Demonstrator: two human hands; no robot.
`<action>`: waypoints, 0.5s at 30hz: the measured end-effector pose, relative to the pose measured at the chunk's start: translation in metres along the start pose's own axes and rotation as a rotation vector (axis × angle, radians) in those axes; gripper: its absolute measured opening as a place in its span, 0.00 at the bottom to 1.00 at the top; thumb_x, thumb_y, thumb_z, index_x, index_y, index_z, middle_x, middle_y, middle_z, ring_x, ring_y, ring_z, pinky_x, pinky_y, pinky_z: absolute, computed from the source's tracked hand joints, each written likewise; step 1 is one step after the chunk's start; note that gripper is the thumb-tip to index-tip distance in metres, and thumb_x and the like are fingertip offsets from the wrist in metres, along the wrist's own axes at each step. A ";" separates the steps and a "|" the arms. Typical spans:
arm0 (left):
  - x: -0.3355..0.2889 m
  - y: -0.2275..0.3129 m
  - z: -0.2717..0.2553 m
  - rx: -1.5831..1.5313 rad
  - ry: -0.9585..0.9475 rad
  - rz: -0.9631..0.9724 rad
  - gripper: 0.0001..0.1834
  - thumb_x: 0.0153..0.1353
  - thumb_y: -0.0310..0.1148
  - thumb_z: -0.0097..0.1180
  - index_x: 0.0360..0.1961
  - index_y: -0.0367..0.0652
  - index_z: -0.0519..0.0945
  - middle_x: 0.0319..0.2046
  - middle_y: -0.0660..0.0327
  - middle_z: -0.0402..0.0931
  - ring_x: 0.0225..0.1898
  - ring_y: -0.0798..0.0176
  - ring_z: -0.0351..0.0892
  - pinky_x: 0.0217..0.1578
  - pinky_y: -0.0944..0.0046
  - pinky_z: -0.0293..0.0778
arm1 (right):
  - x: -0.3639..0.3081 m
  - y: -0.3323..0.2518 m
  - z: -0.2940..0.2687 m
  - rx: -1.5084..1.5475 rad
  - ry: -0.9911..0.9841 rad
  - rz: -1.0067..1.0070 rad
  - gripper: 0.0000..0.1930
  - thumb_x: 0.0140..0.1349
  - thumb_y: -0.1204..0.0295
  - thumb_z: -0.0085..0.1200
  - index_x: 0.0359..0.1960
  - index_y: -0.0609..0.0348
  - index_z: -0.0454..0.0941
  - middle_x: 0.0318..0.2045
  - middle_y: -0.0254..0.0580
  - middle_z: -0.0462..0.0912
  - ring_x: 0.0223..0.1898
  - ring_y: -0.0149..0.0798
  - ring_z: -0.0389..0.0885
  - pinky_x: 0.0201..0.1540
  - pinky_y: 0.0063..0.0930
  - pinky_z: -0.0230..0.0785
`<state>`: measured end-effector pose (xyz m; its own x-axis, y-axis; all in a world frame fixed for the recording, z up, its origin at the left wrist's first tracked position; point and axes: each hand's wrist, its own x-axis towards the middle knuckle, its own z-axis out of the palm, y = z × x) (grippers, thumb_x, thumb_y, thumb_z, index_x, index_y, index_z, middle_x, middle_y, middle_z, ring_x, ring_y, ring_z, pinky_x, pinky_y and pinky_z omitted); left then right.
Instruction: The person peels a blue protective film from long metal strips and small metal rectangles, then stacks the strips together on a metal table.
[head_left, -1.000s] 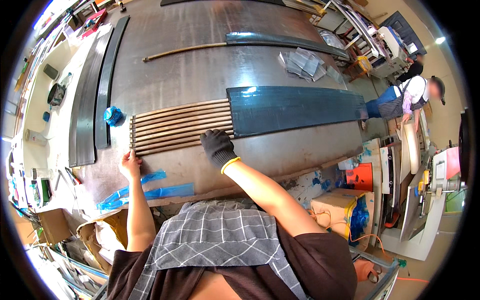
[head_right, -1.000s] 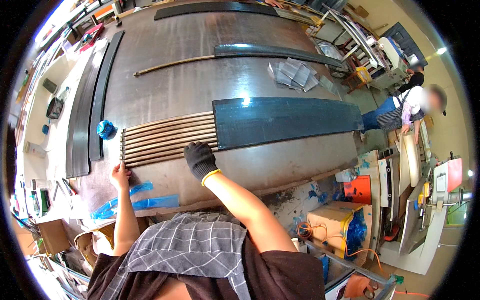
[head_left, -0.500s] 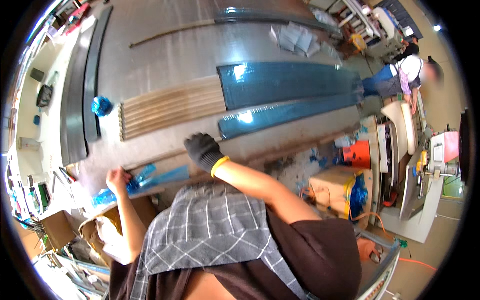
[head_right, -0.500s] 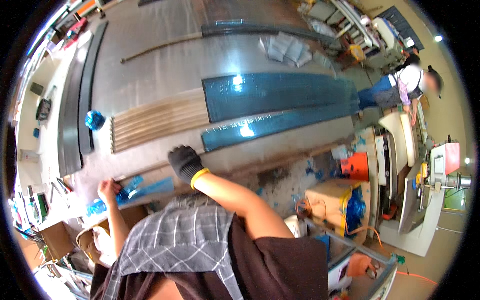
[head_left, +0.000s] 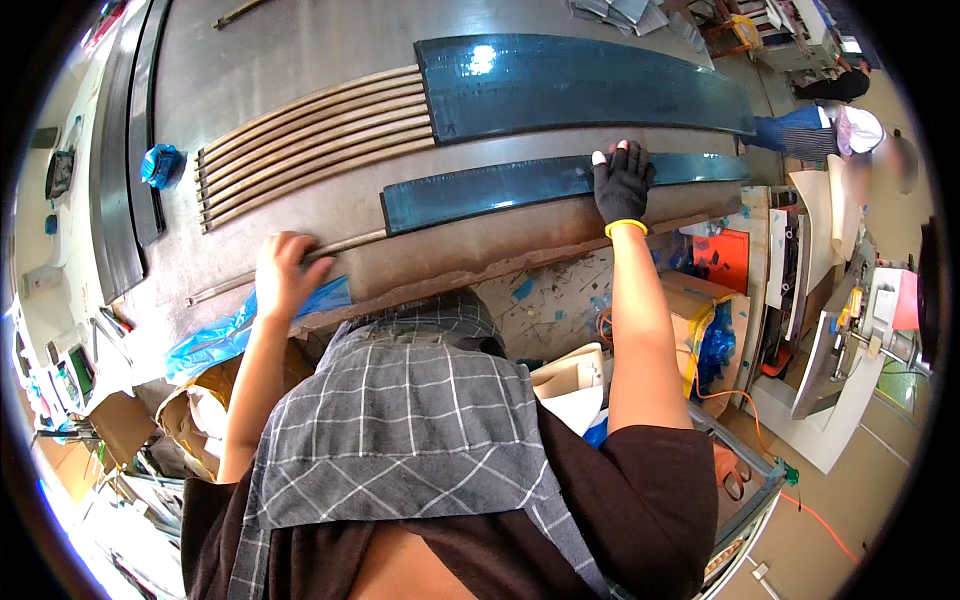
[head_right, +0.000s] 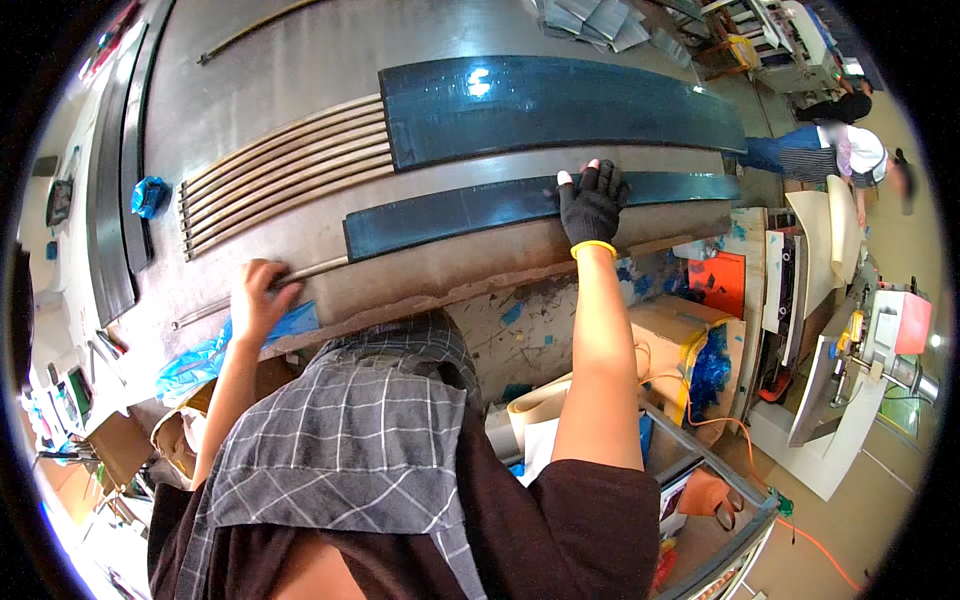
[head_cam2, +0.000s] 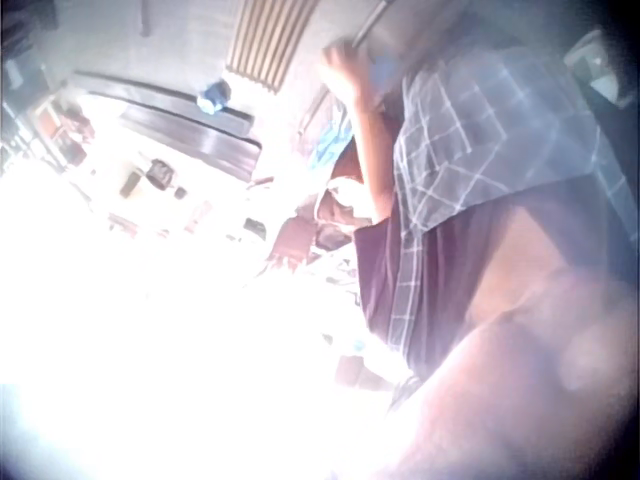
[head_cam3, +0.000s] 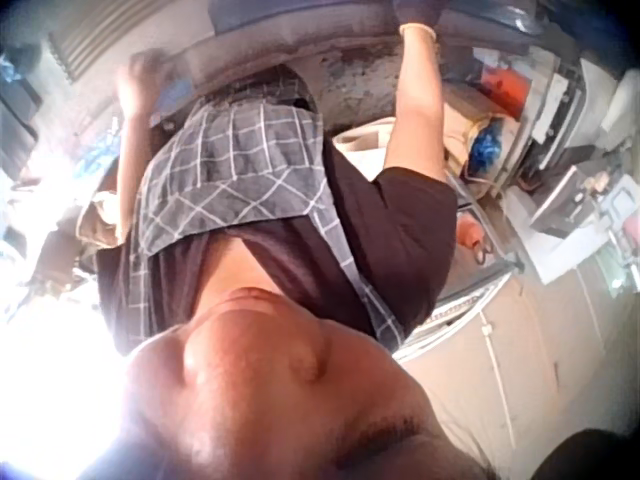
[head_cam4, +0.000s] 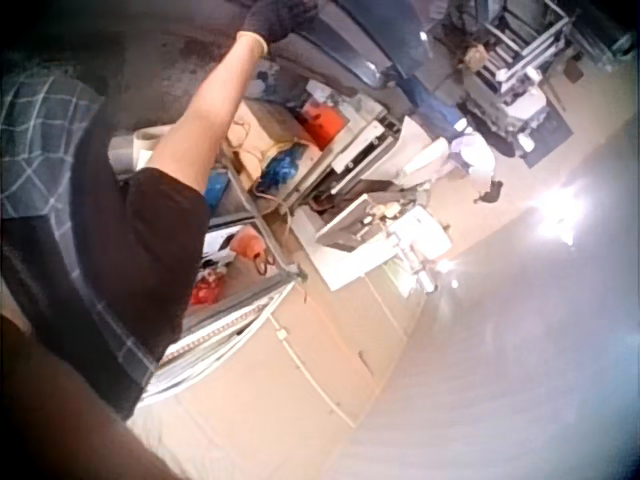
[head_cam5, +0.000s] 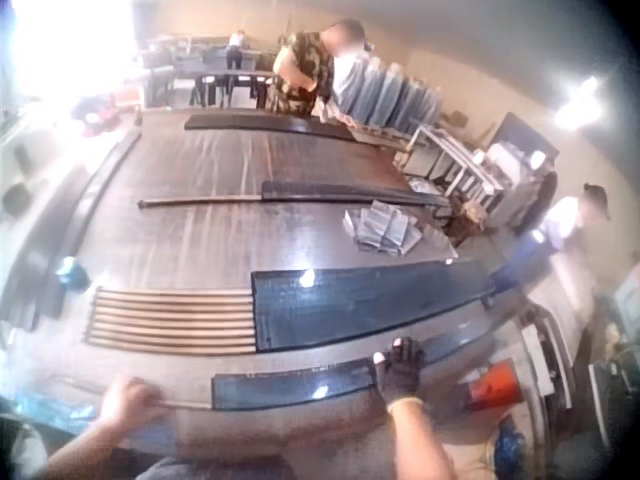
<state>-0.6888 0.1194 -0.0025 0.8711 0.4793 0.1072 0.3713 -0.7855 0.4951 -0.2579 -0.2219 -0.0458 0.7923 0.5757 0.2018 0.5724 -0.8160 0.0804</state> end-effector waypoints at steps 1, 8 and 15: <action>-0.006 0.003 0.013 0.010 0.043 -0.002 0.16 0.43 0.34 0.72 0.31 0.42 0.79 0.33 0.56 0.75 0.38 0.49 0.74 0.40 0.55 0.72 | 0.003 -0.025 -0.010 -0.037 -0.073 -0.014 0.36 0.67 0.43 0.39 0.68 0.56 0.57 0.68 0.56 0.58 0.71 0.56 0.52 0.72 0.55 0.34; -0.003 0.004 0.019 0.011 0.095 0.016 0.16 0.41 0.33 0.72 0.26 0.41 0.76 0.28 0.57 0.73 0.33 0.49 0.72 0.34 0.53 0.70 | -0.077 -0.247 -0.056 0.595 -0.111 -0.295 0.45 0.50 0.40 0.56 0.60 0.64 0.61 0.63 0.63 0.61 0.67 0.62 0.57 0.69 0.63 0.40; 0.011 0.021 0.022 0.020 0.047 0.008 0.16 0.41 0.33 0.71 0.27 0.39 0.77 0.29 0.55 0.74 0.35 0.46 0.72 0.36 0.51 0.70 | -0.106 -0.308 -0.061 0.874 -0.147 -0.415 0.48 0.53 0.43 0.57 0.67 0.68 0.58 0.68 0.67 0.55 0.71 0.63 0.49 0.72 0.58 0.36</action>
<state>-0.6644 0.0997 -0.0095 0.8583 0.4902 0.1516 0.3710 -0.7970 0.4767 -0.5310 -0.0344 -0.0323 0.4773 0.8575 0.1922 0.7192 -0.2555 -0.6461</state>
